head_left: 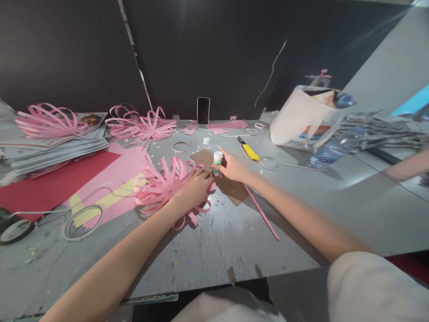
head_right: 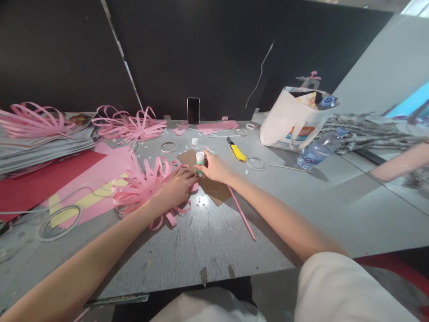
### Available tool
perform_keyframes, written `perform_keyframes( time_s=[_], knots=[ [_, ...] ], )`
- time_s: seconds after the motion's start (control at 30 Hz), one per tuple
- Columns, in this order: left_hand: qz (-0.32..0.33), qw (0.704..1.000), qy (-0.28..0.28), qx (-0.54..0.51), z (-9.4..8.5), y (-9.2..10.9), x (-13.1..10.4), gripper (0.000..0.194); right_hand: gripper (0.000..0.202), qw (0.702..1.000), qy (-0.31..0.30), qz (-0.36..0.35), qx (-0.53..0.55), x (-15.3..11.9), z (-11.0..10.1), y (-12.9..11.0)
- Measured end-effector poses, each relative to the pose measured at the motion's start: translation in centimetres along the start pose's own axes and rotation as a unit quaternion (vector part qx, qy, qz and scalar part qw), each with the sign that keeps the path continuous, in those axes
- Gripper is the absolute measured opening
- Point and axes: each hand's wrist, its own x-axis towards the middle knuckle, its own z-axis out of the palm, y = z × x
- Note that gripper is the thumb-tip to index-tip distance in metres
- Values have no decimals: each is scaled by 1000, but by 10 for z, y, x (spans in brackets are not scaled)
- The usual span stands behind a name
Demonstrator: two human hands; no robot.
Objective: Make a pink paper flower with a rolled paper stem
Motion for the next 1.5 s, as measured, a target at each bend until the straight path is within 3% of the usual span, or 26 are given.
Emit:
perform_keyframes(
  time_s=[0.17, 0.37, 0.47, 0.63, 0.9, 1.23, 1.5],
  knots=[
    [-3, 1000, -3, 11, -1, 1, 0, 56, 28, 997, 52, 10, -61, -1, 4, -4],
    [-8, 1000, -9, 8, 0, 1, -1, 62, 11, 996, -49, -66, -19, -2, -13, 1],
    [-3, 1000, -14, 1, -1, 1, -1, 63, 17, 995, -57, -82, 3, -1, -13, 4],
    [-3, 1000, -4, -2, -2, 2, -2, 66, 37, 998, -5, -59, -36, 1, -5, 9],
    [-8, 1000, -11, 5, 1, 1, -1, 61, 20, 996, -19, -89, 15, -4, -7, 5],
    [-11, 999, -31, 13, -3, 1, 1, 67, 26, 998, -14, -66, -8, 0, -6, 9],
    [-6, 1000, -8, 6, 2, -1, -1, 69, 31, 997, -22, -75, -14, 0, -4, 13]
  ],
)
